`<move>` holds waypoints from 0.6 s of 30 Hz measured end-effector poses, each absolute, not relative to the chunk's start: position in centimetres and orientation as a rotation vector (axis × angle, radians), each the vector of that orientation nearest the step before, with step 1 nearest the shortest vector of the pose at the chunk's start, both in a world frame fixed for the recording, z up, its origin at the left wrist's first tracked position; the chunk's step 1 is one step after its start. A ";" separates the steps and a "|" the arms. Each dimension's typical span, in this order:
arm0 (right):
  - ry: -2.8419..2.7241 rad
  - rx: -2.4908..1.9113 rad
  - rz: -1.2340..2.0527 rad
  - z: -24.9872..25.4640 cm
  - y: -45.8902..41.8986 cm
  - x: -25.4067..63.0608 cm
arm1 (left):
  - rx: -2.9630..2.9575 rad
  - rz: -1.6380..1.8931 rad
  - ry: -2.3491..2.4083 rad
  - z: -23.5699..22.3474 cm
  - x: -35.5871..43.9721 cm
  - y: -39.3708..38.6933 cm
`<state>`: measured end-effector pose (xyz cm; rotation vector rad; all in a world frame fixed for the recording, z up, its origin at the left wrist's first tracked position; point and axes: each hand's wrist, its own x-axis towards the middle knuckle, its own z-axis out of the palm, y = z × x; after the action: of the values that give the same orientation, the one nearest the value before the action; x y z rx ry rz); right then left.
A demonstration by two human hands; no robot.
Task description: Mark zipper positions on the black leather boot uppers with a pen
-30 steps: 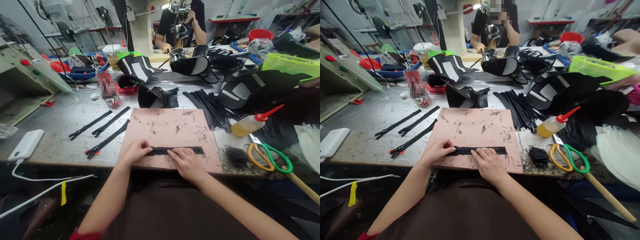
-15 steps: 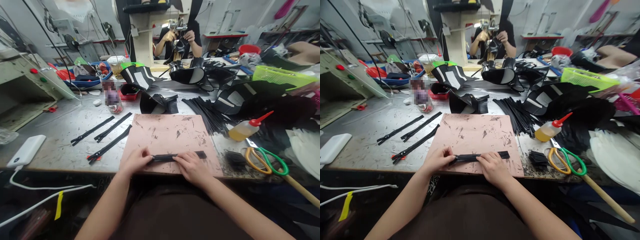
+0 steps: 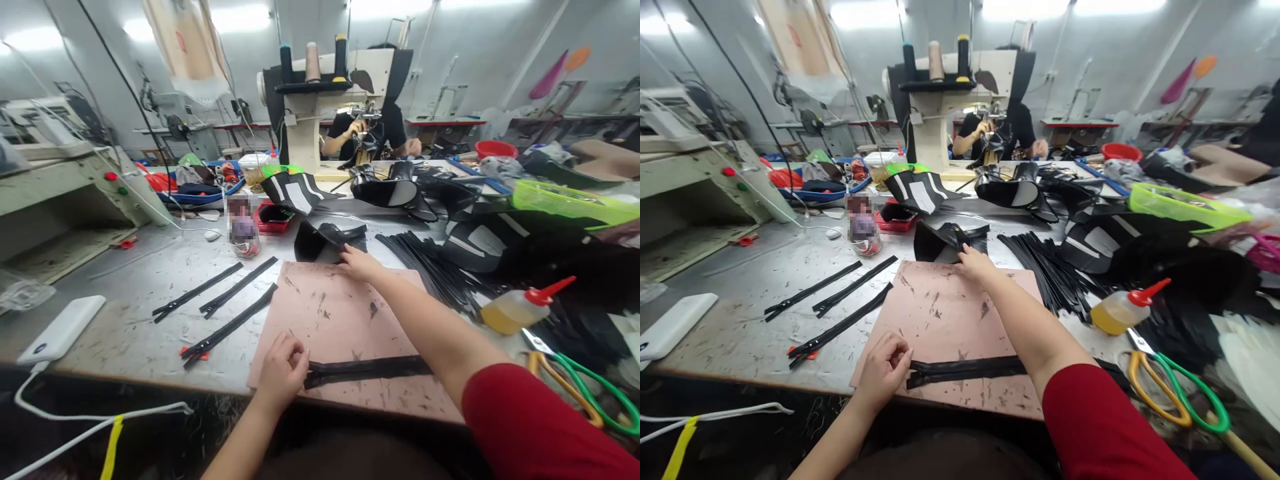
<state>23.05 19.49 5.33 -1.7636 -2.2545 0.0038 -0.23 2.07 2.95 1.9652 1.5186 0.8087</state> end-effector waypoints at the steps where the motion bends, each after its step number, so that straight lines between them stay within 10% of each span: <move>1: -2.215 -1.785 -0.029 5.7 20.2 23.0 | 1.916 0.796 1.538 3.2 -0.3 2.2; 8: -2.055 -1.687 -0.337 10.5 16.0 20.7 | 1.385 0.831 1.247 5.9 2.7 5.3; 14: -2.236 -1.300 0.699 11.1 9.6 20.3 | 0.796 1.117 0.822 6.5 8.0 8.1; 18: -1.647 -1.487 0.624 10.5 9.6 26.9 | 0.693 1.246 0.914 7.6 8.6 8.0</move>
<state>26.89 9.61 10.46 -1.4874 -1.6468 0.6240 8.57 7.97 7.63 0.6931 0.9138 1.2464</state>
